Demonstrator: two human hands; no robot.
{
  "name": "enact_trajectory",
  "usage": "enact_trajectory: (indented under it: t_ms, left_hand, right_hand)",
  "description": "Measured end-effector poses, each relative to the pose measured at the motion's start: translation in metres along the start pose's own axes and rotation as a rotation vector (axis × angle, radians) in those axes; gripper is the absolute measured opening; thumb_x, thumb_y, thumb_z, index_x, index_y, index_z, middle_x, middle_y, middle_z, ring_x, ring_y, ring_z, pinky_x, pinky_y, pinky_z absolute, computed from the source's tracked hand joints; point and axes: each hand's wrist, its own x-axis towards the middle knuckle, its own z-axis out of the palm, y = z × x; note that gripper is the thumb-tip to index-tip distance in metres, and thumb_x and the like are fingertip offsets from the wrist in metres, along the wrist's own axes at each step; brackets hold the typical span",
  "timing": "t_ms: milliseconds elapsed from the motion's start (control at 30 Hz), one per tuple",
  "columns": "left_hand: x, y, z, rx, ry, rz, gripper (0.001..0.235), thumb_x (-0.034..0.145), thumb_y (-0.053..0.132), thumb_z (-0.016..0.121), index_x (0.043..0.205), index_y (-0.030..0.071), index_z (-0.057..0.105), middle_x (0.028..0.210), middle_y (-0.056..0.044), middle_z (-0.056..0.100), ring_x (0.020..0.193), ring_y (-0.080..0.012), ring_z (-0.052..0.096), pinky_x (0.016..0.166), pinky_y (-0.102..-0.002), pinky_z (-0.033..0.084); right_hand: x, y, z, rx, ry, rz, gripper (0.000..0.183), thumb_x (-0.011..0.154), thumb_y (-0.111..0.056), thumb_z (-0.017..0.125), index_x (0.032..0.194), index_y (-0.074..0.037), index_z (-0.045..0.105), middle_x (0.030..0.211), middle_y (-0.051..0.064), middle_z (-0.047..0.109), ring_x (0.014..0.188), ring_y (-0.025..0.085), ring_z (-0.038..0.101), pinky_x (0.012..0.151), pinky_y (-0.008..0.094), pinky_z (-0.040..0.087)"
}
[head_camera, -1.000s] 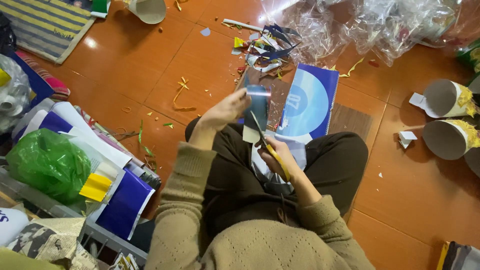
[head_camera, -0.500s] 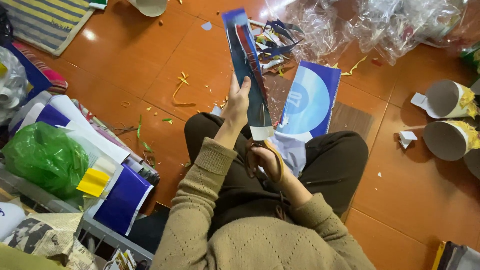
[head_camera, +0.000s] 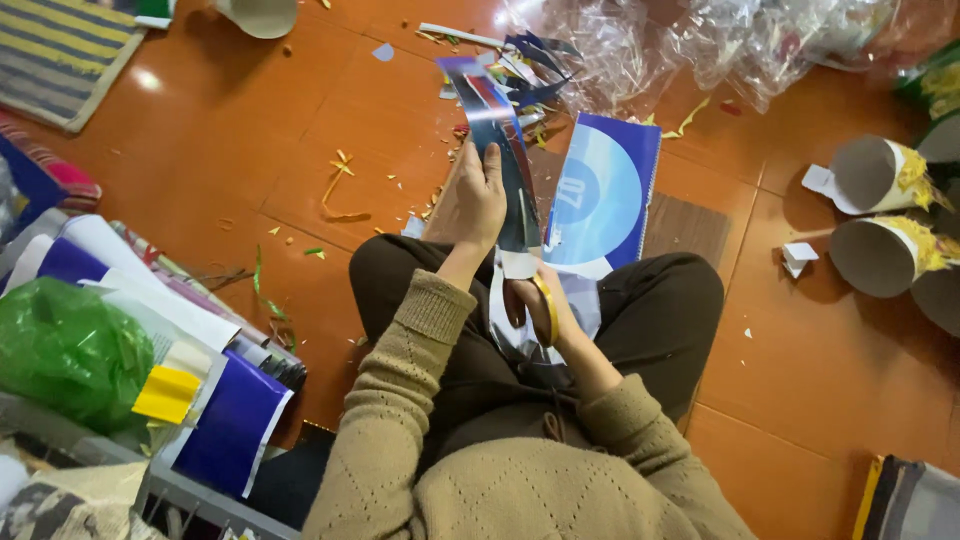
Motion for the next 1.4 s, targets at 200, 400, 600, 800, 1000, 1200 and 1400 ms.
enact_trajectory:
  t_ms: [200,400,600,800,1000,1200,1400]
  left_hand:
    - [0.01,-0.016,0.031,-0.034,-0.021,0.038,0.05,0.103,0.041,0.043,0.121,-0.005,0.052,0.104,-0.036,0.062,0.104,-0.0501,0.058,0.082,-0.058,0.049]
    - [0.043,-0.085,0.069,-0.097,-0.141,-0.055,0.046,0.103,0.042,0.04,0.129,0.006,0.053,0.117,-0.029,0.062,0.114,-0.042,0.056,0.093,-0.054,0.049]
    - [0.061,-0.102,0.1,0.114,-0.257,-0.142,0.052,0.103,0.044,0.039,0.129,0.001,0.054,0.117,-0.03,0.062,0.11,-0.045,0.059,0.094,-0.055,0.048]
    - [0.07,-0.23,0.15,0.034,-0.34,-0.314,0.066,0.104,0.052,0.036,0.135,-0.005,0.048,0.124,-0.034,0.058,0.115,-0.0474,0.055,0.096,-0.056,0.048]
    - [0.066,-0.247,0.156,0.078,-0.339,-0.283,0.045,0.102,0.039,0.042,0.105,-0.004,0.056,0.099,-0.037,0.06,0.1,-0.0548,0.056,0.079,-0.063,0.047]
    - [0.059,-0.243,0.155,0.143,-0.425,-0.257,0.04,0.101,0.04,0.044,0.086,0.003,0.05,0.086,-0.032,0.06,0.095,-0.0515,0.059,0.073,-0.058,0.048]
    - [0.054,-0.235,0.15,0.142,-0.434,-0.297,0.039,0.101,0.039,0.042,0.087,0.003,0.05,0.09,-0.033,0.059,0.097,-0.0514,0.058,0.077,-0.059,0.047]
  right_hand:
    - [0.032,0.027,-0.011,0.04,0.176,0.124,0.016,0.081,-0.015,0.054,0.073,-0.004,0.06,0.029,0.011,0.044,0.031,0.024,0.052,0.043,0.03,0.045]
    - [0.073,0.062,-0.027,0.16,0.163,0.183,0.015,0.087,-0.013,0.05,0.081,-0.001,0.057,0.041,0.017,0.052,0.028,0.024,0.051,0.028,0.032,0.04]
    - [0.135,0.108,-0.057,0.071,0.17,0.233,0.028,0.097,-0.025,0.052,0.113,-0.002,0.048,0.06,0.015,0.057,0.041,0.021,0.054,0.031,0.029,0.044]
    - [0.173,0.152,-0.048,0.099,0.181,0.265,0.007,0.089,-0.014,0.047,0.091,-0.008,0.046,0.036,0.015,0.043,0.027,0.026,0.047,0.025,0.029,0.036]
    - [0.182,0.246,-0.058,-0.099,0.244,0.271,0.009,0.085,-0.017,0.052,0.082,-0.009,0.055,0.049,0.019,0.056,0.05,0.032,0.059,0.05,0.038,0.046]
    - [0.192,0.276,-0.075,-0.166,0.177,0.135,0.028,0.095,-0.014,0.046,0.115,0.004,0.054,0.092,0.039,0.06,0.087,0.053,0.059,0.082,0.054,0.049]
    - [0.188,0.303,-0.056,-0.232,0.279,0.055,0.036,0.097,-0.01,0.046,0.125,0.01,0.05,0.097,0.039,0.061,0.097,0.055,0.058,0.083,0.056,0.048]
